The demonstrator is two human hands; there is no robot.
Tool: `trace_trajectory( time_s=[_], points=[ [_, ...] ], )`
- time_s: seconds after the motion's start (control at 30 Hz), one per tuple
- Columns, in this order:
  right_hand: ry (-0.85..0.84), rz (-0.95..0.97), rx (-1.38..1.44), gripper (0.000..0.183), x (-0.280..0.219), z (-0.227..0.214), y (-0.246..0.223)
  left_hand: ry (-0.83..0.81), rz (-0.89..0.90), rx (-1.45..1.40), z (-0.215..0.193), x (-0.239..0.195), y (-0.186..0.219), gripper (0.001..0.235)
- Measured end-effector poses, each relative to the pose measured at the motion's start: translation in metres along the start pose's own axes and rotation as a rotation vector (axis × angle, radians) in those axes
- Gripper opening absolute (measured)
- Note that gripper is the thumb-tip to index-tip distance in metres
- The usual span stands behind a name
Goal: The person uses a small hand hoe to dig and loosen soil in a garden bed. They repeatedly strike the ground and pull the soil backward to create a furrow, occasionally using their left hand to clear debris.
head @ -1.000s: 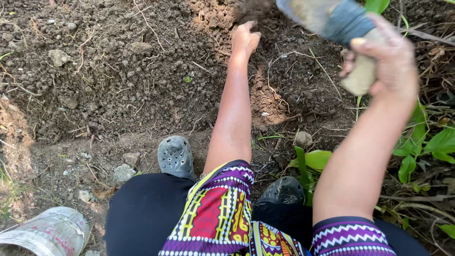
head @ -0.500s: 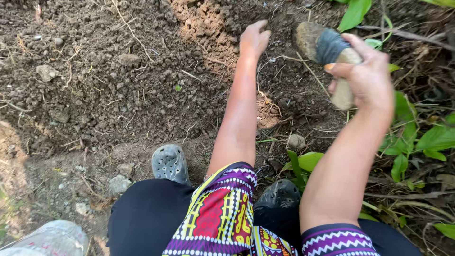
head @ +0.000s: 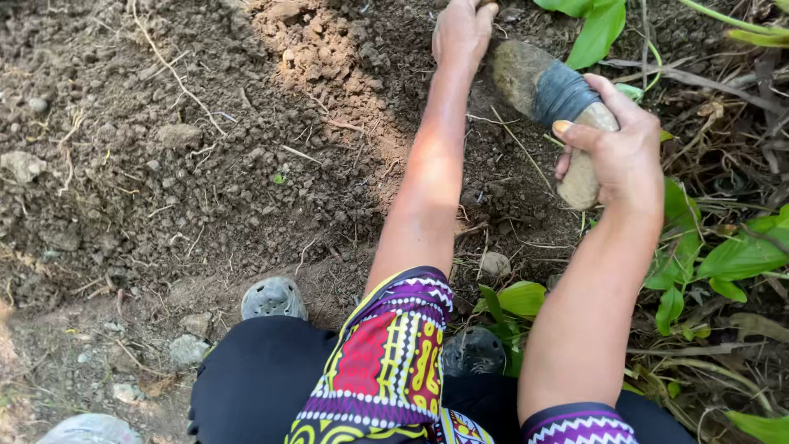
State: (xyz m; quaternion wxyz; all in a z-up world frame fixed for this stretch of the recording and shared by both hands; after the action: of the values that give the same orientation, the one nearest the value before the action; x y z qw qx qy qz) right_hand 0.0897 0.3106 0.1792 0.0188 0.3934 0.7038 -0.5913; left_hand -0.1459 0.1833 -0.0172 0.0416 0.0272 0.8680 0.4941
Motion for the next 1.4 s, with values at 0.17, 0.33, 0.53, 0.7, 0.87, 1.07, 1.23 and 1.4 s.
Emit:
trace_trajectory(
  time_s=[0.17, 0.33, 0.53, 0.7, 0.87, 1.07, 1.23, 1.4],
  points=[
    [0.001, 0.066, 0.109, 0.068, 0.002, -0.004, 0.021, 0.074, 0.075, 0.177, -0.008, -0.02, 0.028, 0.023],
    [-0.031, 0.112, 0.19, 0.07, -0.004, 0.004, 0.028, 0.067, -0.122, 0.099, -0.038, -0.021, -0.017, 0.014],
    [0.059, 0.001, 0.16, 0.075, -0.017, 0.03, 0.012, 0.251, -0.595, -0.347, -0.131, -0.03, -0.09, 0.026],
    [0.155, 0.011, -0.075, 0.076, -0.029, 0.059, 0.01, 0.198, -0.14, -0.523, -0.116, -0.01, 0.005, 0.032],
    [-0.004, -0.163, -0.082, 0.07, -0.058, 0.029, -0.032, -0.083, 0.057, -0.273, -0.093, -0.015, 0.03, 0.032],
    [0.056, -0.225, -0.118, 0.068, -0.1, -0.017, -0.088, -0.273, -0.232, -0.124, -0.086, -0.015, -0.035, 0.034],
    [0.077, -0.082, 0.057, 0.073, -0.042, 0.041, -0.017, -0.16, 0.004, 0.004, -0.057, -0.012, -0.054, 0.044],
    [-0.062, -0.04, 0.227, 0.072, 0.01, 0.012, 0.049, -0.222, -0.009, -0.042, -0.003, -0.006, -0.053, 0.05]
  ],
)
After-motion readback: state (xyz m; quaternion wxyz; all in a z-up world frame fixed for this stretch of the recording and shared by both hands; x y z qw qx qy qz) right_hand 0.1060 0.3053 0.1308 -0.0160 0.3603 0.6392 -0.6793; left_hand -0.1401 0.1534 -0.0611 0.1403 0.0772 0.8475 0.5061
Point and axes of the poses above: each hand's wrist, its own x-axis towards the middle knuckle, its own z-axis out of the palm, y = z × x, the point moved 10 cm from there along x, towards the middle knuckle
